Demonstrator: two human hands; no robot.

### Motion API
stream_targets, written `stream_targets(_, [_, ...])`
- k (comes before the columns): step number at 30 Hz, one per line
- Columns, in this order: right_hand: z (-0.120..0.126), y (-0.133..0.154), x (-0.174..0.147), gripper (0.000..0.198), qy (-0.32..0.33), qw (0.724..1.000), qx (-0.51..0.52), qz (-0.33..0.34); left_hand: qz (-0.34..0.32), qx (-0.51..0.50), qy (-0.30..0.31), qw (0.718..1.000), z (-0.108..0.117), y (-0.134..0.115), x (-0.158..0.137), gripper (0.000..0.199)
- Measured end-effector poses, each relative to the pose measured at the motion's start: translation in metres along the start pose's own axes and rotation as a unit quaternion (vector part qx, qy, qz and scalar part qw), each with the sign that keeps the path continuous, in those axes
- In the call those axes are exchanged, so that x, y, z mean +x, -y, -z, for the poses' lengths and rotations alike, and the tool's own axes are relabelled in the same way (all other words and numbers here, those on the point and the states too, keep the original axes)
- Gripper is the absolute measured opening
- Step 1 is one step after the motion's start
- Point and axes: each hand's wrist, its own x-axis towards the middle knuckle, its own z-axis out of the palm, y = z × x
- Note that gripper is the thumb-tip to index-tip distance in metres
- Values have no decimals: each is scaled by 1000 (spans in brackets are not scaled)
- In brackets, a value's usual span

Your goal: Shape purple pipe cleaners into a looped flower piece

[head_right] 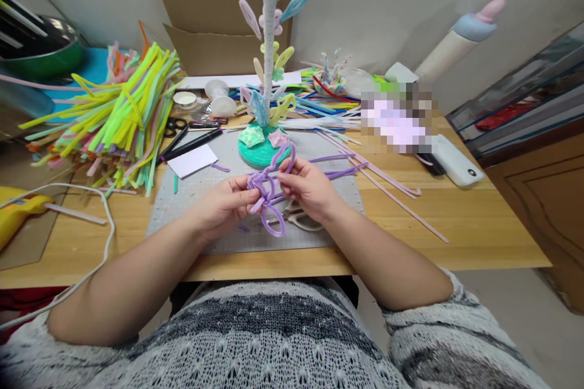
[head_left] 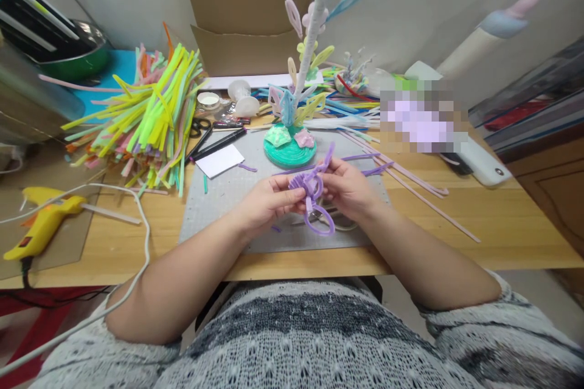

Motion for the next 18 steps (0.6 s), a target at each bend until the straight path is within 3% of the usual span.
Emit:
stream_targets(2, [3,1,4,27,-74,996,2,46,-1,-7,-10,1000,0,0,0,16])
stream_targets(3, [3,2,5,27,-86,995,18,37,-1,-8,-15,1000,0,1,0,16])
stream_targets(7, [-1,5,1,24,0,983,115,-144,-2,-11,-27,1000,1,2,1,22])
stream_targets(8, [-3,5,-1,25,20,978,132,-163,-4,-15,-31,999,1,2,2,23])
stream_targets(12, [-5,1,-5,30,56,988,115,-87,-15,-23,-51,998,-2,0,1,22])
stream_targets(18, [-6,-5,-8,17,83,994,-67,22,-22,-25,-69,997,-3,-1,1,21])
